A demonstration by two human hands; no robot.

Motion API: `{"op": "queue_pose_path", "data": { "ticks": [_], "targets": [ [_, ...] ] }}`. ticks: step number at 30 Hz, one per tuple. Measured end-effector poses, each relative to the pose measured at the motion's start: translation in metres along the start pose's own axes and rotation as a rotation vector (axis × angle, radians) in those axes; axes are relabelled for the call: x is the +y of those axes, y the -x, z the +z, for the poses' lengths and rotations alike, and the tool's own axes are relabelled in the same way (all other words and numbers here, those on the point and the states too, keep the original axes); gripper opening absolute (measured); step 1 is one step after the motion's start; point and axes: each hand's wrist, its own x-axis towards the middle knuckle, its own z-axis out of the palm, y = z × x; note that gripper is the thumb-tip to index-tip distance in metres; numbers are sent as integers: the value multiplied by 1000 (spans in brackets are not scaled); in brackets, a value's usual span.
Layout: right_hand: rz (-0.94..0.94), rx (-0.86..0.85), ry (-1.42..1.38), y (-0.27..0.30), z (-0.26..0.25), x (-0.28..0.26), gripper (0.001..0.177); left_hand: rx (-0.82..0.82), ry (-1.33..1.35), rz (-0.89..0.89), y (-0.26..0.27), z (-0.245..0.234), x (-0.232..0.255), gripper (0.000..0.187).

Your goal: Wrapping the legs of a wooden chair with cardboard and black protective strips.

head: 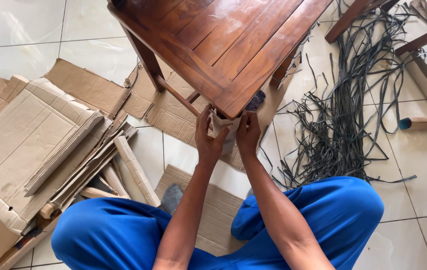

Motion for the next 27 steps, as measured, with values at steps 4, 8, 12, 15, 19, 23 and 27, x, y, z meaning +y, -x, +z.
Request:
{"op": "queue_pose_path", "data": {
  "ticks": [4, 8, 12, 15, 19, 23, 27],
  "targets": [
    [-110, 45, 44, 18, 0, -21, 35, -42, 45, -17, 5, 5, -14, 77],
    [-241, -123, -33, 29, 5, -39, 53, -106, 154, -7, 5, 8, -14, 67],
    [-197, -237, -83, 18, 4, -21, 51, -137, 255, -45, 7, 5, -24, 59],
    [-161, -279, -123, 13, 0, -31, 50, -137, 173, -13, 9, 2, -30, 61],
    [-111, -308, -160, 8, 1, -17, 53, -85, 126, 11, 11, 6, -25, 65],
    [-44, -316, -139, 4, 3, 7, 55, -19, -1, 72, 13, 11, -19, 57],
    [-4, -292, -102, 5, 3, -9, 56, 7, 1, 78, 15, 12, -17, 48]
  ]
}}
